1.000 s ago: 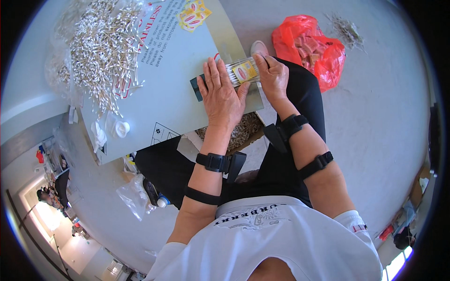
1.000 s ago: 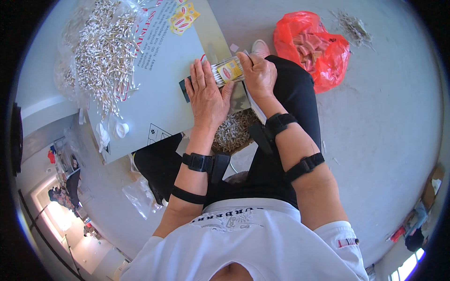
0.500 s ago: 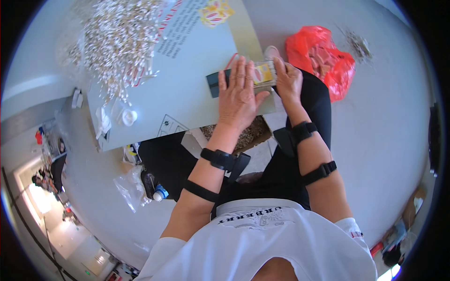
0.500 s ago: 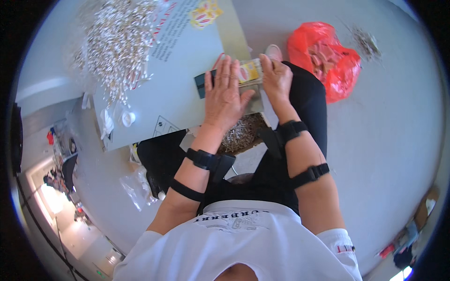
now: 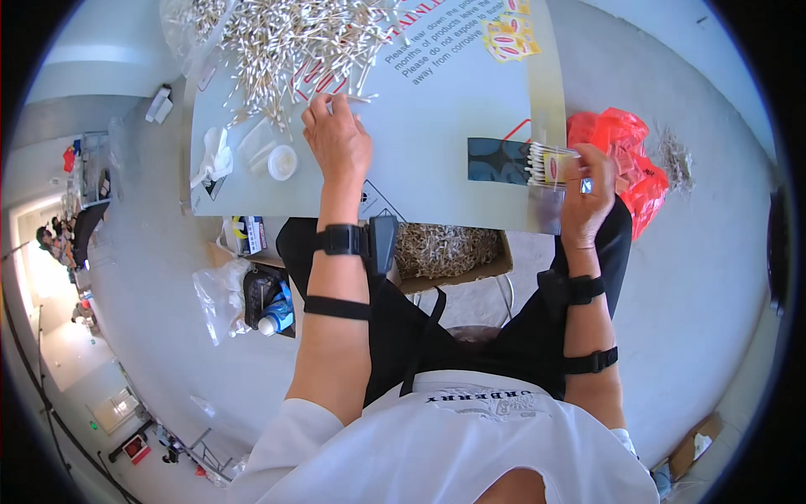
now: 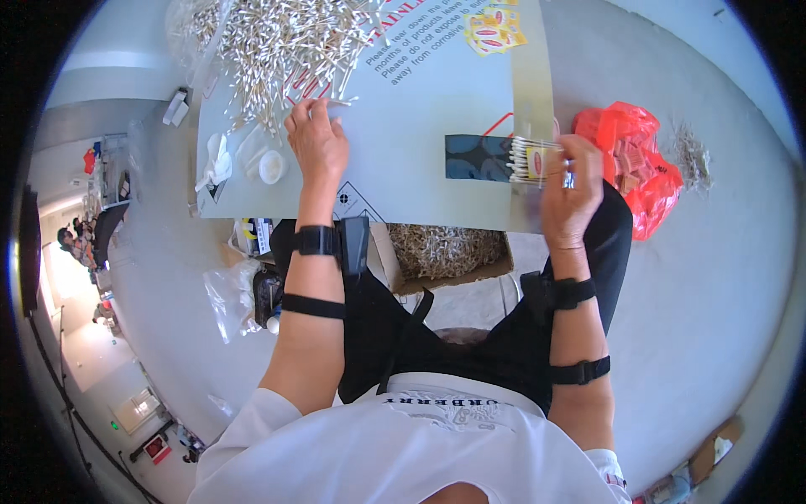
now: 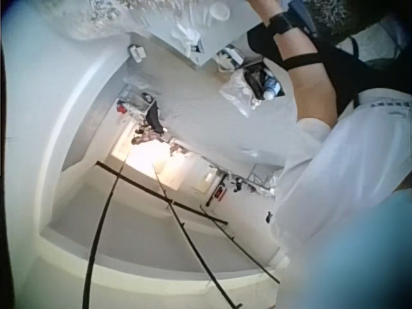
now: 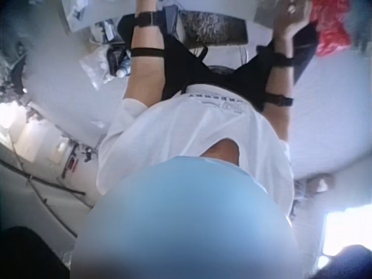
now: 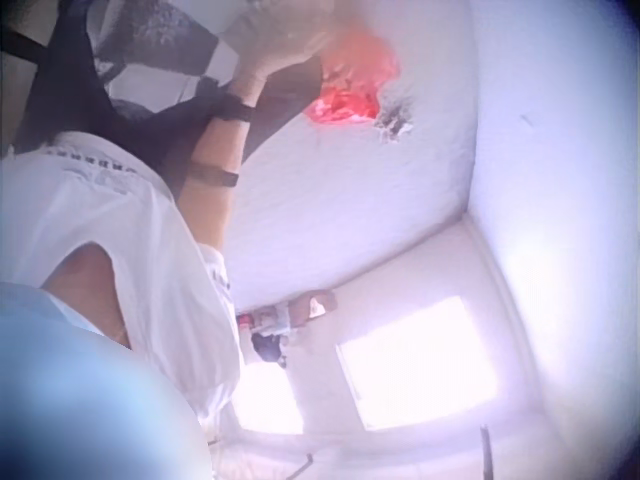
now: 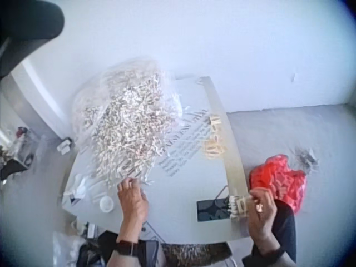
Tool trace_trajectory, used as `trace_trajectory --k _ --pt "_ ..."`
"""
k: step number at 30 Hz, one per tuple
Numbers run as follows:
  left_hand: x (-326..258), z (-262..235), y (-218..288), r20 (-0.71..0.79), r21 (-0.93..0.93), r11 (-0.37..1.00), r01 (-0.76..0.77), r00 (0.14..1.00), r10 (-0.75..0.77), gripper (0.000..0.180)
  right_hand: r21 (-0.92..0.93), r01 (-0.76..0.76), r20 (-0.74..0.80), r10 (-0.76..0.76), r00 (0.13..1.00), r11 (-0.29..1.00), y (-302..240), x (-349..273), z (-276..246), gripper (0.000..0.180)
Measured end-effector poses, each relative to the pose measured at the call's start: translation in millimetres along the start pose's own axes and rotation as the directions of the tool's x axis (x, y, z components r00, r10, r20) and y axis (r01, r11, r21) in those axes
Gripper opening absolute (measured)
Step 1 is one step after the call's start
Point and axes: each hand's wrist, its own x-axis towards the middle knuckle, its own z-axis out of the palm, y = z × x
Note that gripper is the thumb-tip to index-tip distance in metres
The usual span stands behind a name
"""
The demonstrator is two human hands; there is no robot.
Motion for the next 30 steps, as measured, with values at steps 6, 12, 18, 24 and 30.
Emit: trace_trajectory --k 6,12,18,24,30 --pt "-16 9 15 -0.022 -0.122 0.990 -0.067 0.998 0.065 0.018 0.143 0.002 0.432 -0.064 0.900 0.990 -59 7 71 0.010" --pt "-30 0 31 0.005 -0.453 0.886 -0.098 0.994 0.113 0.023 0.230 -0.013 0.669 -0.148 0.729 0.973 -73 39 134 0.022" --pt "37 13 0 -0.046 -0.195 0.972 0.134 0.988 -0.146 0.023 0.101 0.270 0.570 -0.278 0.773 0.957 -72 12 141 0.018" --pt "35 7 -4 0.255 -0.123 0.974 0.188 0.955 -0.152 0.017 0.131 0.176 0.537 -0.219 0.815 0.976 -67 4 129 0.016" --pt "-2 -12 2 0.250 -0.344 0.933 0.103 0.968 -0.015 0.012 0.176 0.159 0.544 -0.231 0.807 0.971 -61 5 127 0.019"
